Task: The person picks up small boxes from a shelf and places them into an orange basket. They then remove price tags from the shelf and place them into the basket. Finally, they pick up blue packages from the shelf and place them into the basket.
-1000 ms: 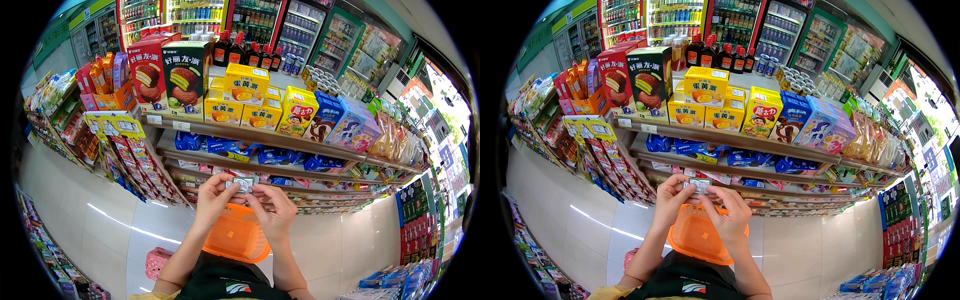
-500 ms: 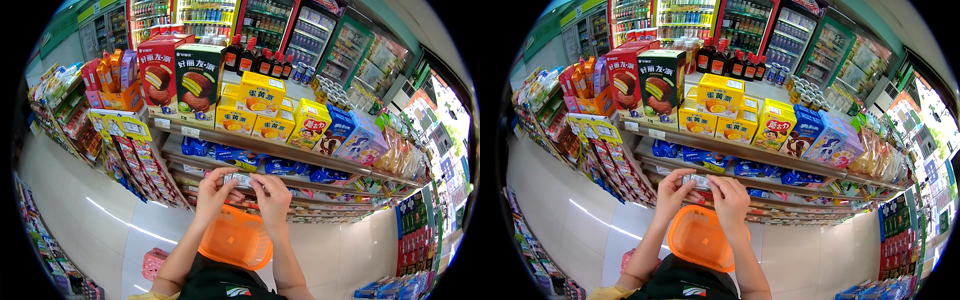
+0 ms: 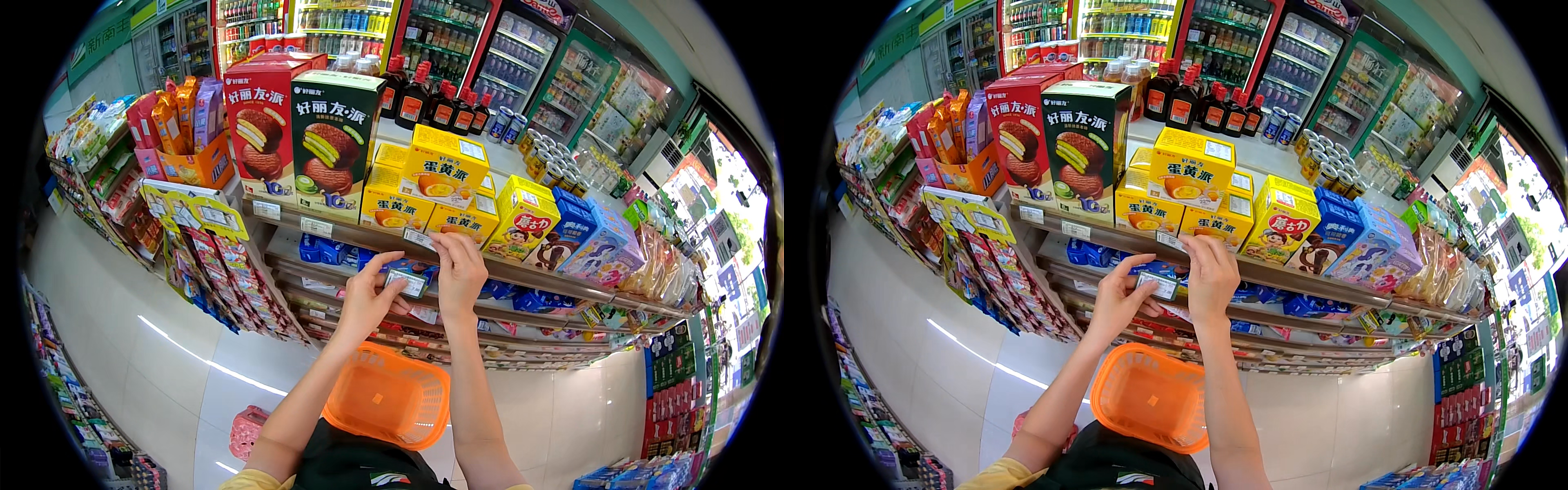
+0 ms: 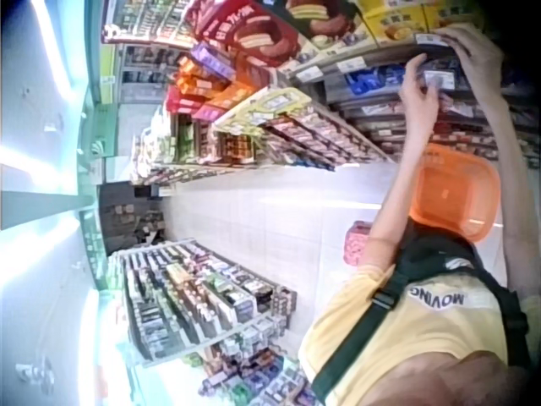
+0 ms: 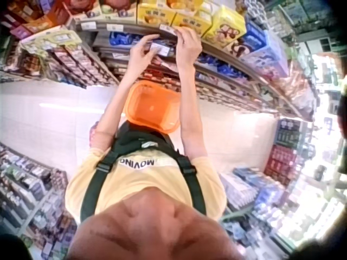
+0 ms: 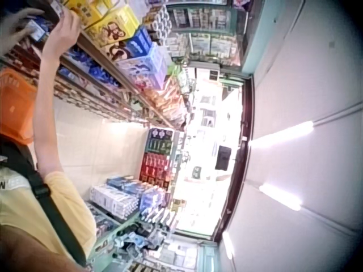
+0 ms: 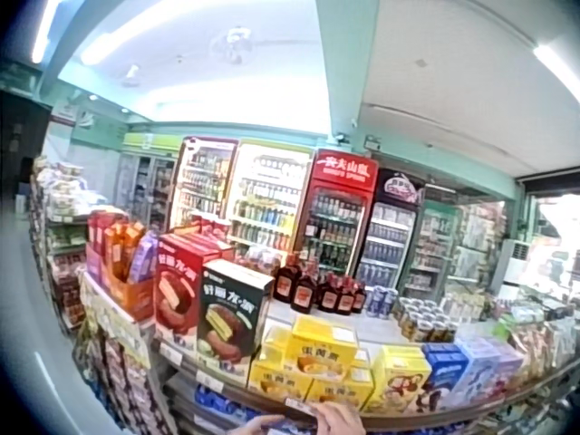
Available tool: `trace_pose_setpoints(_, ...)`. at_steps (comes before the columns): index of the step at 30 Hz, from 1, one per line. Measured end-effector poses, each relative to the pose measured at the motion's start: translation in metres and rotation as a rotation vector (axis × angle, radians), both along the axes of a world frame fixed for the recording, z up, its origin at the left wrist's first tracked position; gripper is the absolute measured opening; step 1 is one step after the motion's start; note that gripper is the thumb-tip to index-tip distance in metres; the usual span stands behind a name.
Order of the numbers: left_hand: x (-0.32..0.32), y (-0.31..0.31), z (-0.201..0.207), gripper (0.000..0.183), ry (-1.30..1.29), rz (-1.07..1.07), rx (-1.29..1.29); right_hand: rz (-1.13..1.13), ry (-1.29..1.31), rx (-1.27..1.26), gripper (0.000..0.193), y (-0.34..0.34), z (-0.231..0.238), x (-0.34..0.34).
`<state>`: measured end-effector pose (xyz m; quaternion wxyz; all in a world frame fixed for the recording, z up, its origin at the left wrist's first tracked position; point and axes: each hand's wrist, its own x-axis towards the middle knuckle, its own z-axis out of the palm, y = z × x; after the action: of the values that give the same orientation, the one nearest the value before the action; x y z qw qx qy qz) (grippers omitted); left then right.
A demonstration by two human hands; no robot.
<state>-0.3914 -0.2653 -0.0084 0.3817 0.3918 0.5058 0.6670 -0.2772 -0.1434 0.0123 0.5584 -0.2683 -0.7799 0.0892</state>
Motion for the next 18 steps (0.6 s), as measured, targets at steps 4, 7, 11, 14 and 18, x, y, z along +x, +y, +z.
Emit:
trace_pose_setpoints(4,-0.003,0.011,-0.005,0.049,-0.009,-0.024,-0.011,-0.049,-0.084,0.137,0.019,0.009,-0.006,-0.004)
trace_pose_setpoints(7,-0.004,0.016,-0.006,0.051,-0.017,-0.035,-0.007,-0.073,-0.125,0.19,0.018,0.011,-0.008,-0.005)
trace_pose_setpoints(11,-0.004,0.022,-0.011,0.051,-0.023,-0.017,-0.001,-0.076,-0.154,0.251,0.019,0.013,-0.012,-0.005)
trace_pose_setpoints(14,-0.005,0.022,-0.011,0.054,0.002,-0.042,-0.017,-0.092,-0.165,0.265,0.02,0.013,-0.015,-0.004)
trace_pose_setpoints(18,-0.004,0.023,-0.012,0.053,-0.02,-0.04,-0.004,-0.099,-0.174,0.293,0.023,0.013,-0.018,-0.002)
